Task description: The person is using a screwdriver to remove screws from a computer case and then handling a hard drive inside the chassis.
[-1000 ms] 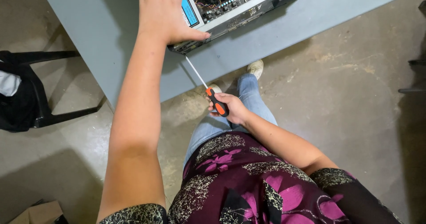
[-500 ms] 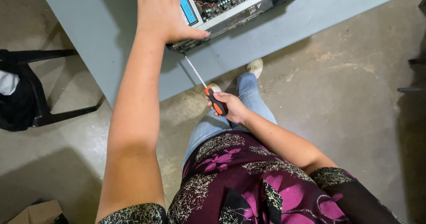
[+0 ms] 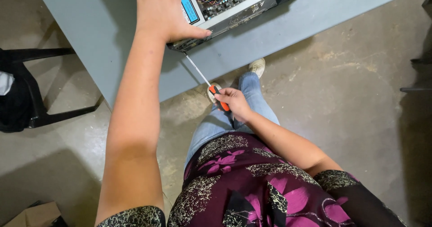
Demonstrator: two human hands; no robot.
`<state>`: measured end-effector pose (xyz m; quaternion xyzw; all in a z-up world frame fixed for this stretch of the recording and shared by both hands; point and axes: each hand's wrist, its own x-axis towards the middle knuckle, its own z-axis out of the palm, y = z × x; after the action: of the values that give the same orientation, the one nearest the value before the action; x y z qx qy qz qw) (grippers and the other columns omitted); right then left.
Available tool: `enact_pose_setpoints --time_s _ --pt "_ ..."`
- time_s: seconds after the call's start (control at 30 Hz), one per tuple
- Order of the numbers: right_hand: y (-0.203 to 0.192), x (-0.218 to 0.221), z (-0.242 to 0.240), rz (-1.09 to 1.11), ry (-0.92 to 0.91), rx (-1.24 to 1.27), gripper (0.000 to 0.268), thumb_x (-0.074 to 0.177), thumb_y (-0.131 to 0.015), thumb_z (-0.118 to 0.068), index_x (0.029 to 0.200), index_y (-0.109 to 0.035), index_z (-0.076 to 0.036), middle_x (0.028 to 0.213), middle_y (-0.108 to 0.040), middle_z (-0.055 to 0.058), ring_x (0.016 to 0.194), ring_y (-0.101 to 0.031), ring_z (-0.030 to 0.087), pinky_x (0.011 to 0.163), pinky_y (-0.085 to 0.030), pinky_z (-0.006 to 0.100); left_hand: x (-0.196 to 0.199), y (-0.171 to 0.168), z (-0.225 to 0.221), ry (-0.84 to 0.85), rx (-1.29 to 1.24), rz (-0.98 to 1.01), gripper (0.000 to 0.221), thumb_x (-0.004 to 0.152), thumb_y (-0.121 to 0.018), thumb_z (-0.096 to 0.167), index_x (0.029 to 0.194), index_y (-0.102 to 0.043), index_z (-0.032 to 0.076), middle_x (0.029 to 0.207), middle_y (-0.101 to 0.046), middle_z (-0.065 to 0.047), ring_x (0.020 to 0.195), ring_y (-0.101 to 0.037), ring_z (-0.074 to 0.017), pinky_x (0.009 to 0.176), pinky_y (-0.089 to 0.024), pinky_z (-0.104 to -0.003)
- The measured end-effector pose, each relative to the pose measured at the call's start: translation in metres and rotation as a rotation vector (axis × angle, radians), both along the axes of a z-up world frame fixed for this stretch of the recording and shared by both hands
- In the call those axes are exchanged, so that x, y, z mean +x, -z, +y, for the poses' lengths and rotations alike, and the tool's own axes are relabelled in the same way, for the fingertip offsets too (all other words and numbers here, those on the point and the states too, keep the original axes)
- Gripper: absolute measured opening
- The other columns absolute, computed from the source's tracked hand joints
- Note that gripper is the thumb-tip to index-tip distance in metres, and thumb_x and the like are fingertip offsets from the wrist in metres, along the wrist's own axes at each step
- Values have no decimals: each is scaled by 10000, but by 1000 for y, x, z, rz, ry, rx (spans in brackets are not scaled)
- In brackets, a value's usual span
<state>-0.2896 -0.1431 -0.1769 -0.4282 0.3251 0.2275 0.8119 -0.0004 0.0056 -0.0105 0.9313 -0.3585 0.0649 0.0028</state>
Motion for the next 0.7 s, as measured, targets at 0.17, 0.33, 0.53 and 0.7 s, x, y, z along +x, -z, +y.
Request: enact_pose_setpoints --time_s 0.17,0.33,0.53,0.7 --pt "11 -3 9 -195 -25 -463 103 918 -774 -132 988 -719 -80 774 -653 -22 617 -549 68 554 -438 230 -1 -8 -5 -31 36 -24 1171 553 -716 1016 1345 -589 163 1132 -621 -129 1030 -552 -362 832 -390 -558" --pt "9 2 -3 12 15 258 106 942 -675 -66 871 -607 -25 827 -663 159 576 -671 238 395 -507 303 -4 -6 -5 -26 2 -30 1105 548 -728 995 1265 -617 162 1080 -622 -92 985 -564 -353 782 -394 -530" --pt "-4 10 -7 29 -34 250 198 891 -720 24 892 -555 -84 716 -621 136 580 -658 202 409 -553 279 -1 -6 -3 -10 -23 -11 1159 565 -742 976 1355 -611 138 1211 -628 -149 1080 -557 -386 824 -399 -572" --pt "5 5 0 -237 -162 -409 110 879 -759 -104 959 -685 -88 849 -701 49 700 -654 171 661 -511 299 -2 -9 -6 -40 14 7 1198 570 -727 1005 1394 -579 149 1235 -601 -168 1091 -551 -386 857 -394 -579"
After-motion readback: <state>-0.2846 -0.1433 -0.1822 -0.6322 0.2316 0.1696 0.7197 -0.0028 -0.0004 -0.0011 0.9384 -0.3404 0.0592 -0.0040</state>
